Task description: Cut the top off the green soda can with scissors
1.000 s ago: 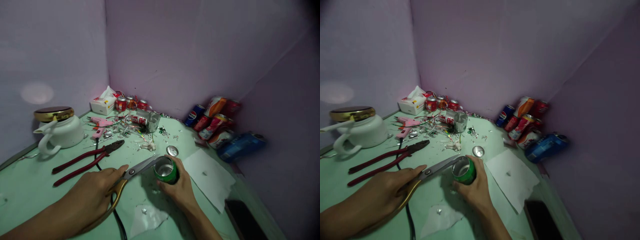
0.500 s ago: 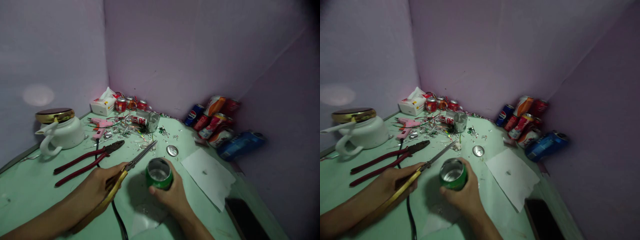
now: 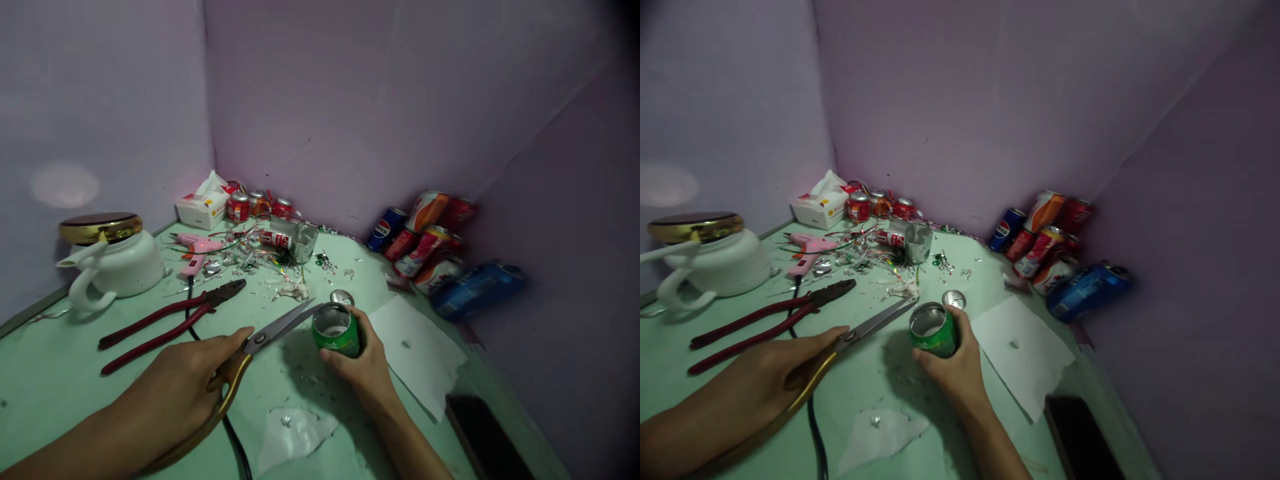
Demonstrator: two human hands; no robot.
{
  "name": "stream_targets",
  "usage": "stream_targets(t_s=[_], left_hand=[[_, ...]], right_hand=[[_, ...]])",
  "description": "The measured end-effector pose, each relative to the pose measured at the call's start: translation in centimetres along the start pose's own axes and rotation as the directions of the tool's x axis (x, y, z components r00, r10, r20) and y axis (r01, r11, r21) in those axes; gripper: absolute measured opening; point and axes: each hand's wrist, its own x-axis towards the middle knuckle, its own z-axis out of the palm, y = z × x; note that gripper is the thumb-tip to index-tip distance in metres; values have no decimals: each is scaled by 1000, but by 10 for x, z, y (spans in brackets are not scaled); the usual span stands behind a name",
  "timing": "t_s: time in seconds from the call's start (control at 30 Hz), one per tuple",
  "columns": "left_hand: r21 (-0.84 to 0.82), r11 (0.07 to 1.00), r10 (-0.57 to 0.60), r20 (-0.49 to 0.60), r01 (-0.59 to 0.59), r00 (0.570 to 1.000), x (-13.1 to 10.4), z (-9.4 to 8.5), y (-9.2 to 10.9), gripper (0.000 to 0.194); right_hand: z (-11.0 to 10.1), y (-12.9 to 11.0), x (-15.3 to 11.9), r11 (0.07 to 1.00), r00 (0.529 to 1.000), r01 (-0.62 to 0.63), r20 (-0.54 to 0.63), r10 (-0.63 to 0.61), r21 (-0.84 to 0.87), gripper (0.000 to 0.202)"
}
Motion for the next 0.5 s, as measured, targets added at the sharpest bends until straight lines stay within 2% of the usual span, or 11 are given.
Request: stream_targets(t_s=[0.17, 0.27, 0.37, 0.5], left_hand=[[143, 990, -4, 23, 0, 1000, -1, 0, 4, 57], [158, 987, 9, -7, -7, 1000, -1, 3, 0, 57], [56, 998, 30, 4, -31, 1000, 0, 3, 1, 52], [-161, 986, 45, 90, -30, 995, 2, -4, 14, 35]], right_hand=[[0, -7, 0, 999, 999, 24, 42, -22, -37, 62], [0, -11, -1, 999, 999, 12, 47, -9, -51, 62], [2, -12, -2, 1000, 998, -8, 54, 9, -15, 62], [5, -9, -5, 998, 999, -7, 39, 4, 65, 62]])
